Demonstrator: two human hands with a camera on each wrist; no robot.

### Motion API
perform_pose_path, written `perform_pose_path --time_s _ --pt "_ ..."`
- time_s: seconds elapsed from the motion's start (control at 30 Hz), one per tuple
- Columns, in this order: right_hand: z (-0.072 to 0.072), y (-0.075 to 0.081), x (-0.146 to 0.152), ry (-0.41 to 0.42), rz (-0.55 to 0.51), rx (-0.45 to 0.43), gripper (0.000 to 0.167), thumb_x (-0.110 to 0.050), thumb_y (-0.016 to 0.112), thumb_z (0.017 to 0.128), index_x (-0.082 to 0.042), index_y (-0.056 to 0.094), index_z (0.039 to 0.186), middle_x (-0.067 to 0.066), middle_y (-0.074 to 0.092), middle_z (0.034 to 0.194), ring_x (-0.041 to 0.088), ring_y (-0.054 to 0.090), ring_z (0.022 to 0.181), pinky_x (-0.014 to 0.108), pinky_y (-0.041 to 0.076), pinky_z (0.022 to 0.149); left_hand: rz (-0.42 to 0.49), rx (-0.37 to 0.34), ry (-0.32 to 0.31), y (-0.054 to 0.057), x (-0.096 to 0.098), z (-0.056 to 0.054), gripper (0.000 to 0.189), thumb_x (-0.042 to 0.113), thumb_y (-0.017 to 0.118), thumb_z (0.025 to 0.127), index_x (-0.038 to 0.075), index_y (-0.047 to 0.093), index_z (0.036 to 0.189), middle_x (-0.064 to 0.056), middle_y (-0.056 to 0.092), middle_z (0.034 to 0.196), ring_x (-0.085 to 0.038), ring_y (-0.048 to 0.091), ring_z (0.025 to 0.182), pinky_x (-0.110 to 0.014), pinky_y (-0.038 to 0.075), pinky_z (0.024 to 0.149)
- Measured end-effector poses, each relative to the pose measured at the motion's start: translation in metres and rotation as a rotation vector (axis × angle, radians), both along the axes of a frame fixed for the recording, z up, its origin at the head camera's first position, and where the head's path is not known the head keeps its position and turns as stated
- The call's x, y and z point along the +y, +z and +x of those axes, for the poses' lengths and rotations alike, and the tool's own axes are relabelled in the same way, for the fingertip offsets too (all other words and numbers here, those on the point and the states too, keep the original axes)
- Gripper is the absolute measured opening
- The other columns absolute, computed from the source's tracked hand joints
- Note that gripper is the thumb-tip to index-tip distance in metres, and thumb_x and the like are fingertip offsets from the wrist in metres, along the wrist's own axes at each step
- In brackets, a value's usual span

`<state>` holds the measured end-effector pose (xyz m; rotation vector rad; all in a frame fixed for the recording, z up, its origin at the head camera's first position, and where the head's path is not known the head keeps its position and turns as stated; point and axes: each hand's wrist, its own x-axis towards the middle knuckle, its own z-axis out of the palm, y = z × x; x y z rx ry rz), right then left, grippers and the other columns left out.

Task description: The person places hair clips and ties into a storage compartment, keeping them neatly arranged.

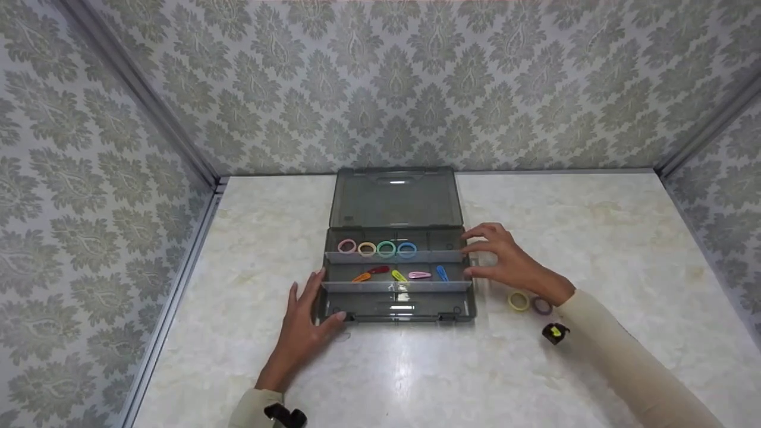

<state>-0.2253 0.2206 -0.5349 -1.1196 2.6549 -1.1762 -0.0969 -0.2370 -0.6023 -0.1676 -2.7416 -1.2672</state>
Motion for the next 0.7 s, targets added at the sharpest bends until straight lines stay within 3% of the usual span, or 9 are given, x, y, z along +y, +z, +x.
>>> perform_pose_path --time_s 0.33,0.7 --pt "0.020 -0.020 0.038 -0.123 -0.113 -0.016 0.043 -0.008 0.091 0.091 -0.001 0.078 0.131 0.019 0.064 0.146 0.041 0.045 0.141 0.063 0.038 0.112 -0.007 -0.026 0.005 0.001 0.001 -0.002 0.099 0.050 0.084 0.095 0.025 0.031 0.176 -0.013 0.032 0.179 -0.045 0.019 0.167 -0.068 0.006 0.134" --pt "0.049 -0.036 0.067 -0.177 -0.147 -0.048 0.040 -0.003 0.091 0.089 -0.005 0.079 0.127 0.019 0.067 0.141 0.037 0.048 0.134 0.032 0.037 0.108 -0.018 -0.032 0.006 0.003 0.001 0.000 0.097 0.051 0.080 0.098 0.024 0.030 0.176 -0.014 0.030 0.180 -0.053 0.011 0.167 -0.074 0.009 0.131"
